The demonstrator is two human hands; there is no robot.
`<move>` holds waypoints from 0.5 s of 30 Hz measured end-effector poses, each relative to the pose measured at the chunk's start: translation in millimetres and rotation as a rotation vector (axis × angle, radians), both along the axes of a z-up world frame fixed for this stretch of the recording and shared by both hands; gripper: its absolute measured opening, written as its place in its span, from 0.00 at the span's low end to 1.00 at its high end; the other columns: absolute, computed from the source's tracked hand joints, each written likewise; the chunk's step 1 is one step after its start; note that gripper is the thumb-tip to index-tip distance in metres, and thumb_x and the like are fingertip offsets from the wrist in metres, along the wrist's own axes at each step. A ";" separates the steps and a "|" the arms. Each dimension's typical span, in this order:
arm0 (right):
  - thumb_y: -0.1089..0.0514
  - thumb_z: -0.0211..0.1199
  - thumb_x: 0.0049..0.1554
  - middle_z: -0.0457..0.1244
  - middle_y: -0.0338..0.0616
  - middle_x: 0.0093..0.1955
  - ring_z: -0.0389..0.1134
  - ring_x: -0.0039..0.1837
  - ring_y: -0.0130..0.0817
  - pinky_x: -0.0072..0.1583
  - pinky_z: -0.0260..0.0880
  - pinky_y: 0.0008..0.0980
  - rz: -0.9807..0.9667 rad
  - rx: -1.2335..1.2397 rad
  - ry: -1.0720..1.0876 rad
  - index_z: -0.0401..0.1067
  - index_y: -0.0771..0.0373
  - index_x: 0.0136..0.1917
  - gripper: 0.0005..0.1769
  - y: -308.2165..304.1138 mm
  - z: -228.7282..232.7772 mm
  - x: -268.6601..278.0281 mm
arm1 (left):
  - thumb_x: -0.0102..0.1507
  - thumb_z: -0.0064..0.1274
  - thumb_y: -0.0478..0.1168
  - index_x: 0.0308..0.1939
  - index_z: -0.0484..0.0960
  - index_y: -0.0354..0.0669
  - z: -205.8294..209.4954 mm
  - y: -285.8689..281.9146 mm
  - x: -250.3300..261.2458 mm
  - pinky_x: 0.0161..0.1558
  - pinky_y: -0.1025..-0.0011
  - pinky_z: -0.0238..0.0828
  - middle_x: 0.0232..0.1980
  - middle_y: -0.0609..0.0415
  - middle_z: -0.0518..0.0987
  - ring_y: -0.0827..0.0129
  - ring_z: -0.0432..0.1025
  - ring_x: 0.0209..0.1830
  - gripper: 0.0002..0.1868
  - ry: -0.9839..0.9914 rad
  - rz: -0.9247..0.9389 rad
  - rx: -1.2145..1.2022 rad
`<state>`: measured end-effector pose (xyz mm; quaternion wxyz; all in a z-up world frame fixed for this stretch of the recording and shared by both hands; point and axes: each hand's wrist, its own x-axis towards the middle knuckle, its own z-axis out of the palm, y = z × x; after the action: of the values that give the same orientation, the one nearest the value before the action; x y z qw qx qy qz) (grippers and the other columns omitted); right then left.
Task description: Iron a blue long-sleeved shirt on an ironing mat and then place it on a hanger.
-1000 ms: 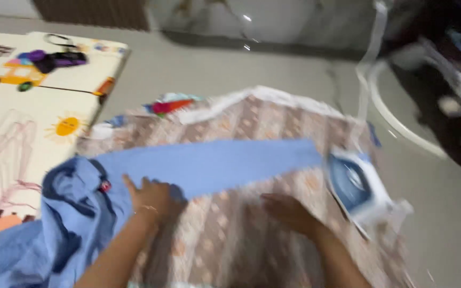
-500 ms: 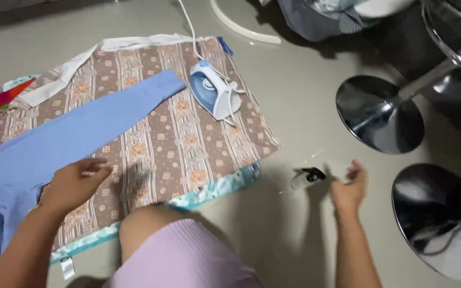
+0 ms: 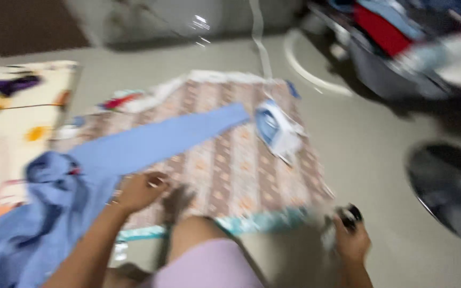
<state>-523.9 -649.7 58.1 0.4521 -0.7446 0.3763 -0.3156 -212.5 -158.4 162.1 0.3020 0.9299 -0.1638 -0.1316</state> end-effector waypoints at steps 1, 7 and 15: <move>0.56 0.68 0.56 0.70 0.46 0.52 0.71 0.53 0.31 0.56 0.69 0.30 0.015 -0.020 0.036 0.66 0.66 0.68 0.29 11.6 17.2 13.8 | 0.58 0.59 0.56 0.55 0.86 0.44 -3.0 11.7 3.0 0.50 0.65 0.78 0.44 0.45 0.88 0.63 0.83 0.43 0.27 -0.001 0.031 0.058; 0.59 0.63 0.59 0.67 0.37 0.44 0.66 0.44 0.25 0.45 0.68 0.28 0.572 0.112 -0.215 0.72 0.67 0.53 0.11 81.5 -3.5 182.6 | 0.57 0.58 0.56 0.55 0.85 0.45 -61.0 103.0 34.4 0.56 0.60 0.75 0.54 0.44 0.84 0.54 0.80 0.52 0.27 -0.013 0.231 0.066; 0.56 0.70 0.56 0.66 0.42 0.32 0.65 0.33 0.30 0.37 0.66 0.31 1.024 0.249 0.099 0.75 0.68 0.45 0.12 355.8 71.9 337.1 | 0.57 0.59 0.57 0.52 0.86 0.47 -39.6 177.2 0.6 0.58 0.58 0.72 0.55 0.42 0.81 0.48 0.76 0.55 0.26 0.056 0.522 0.157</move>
<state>-186.8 -293.9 130.0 0.6151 -0.7877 0.0199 0.0284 -211.9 18.7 122.5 0.2570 0.9572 0.1004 -0.0874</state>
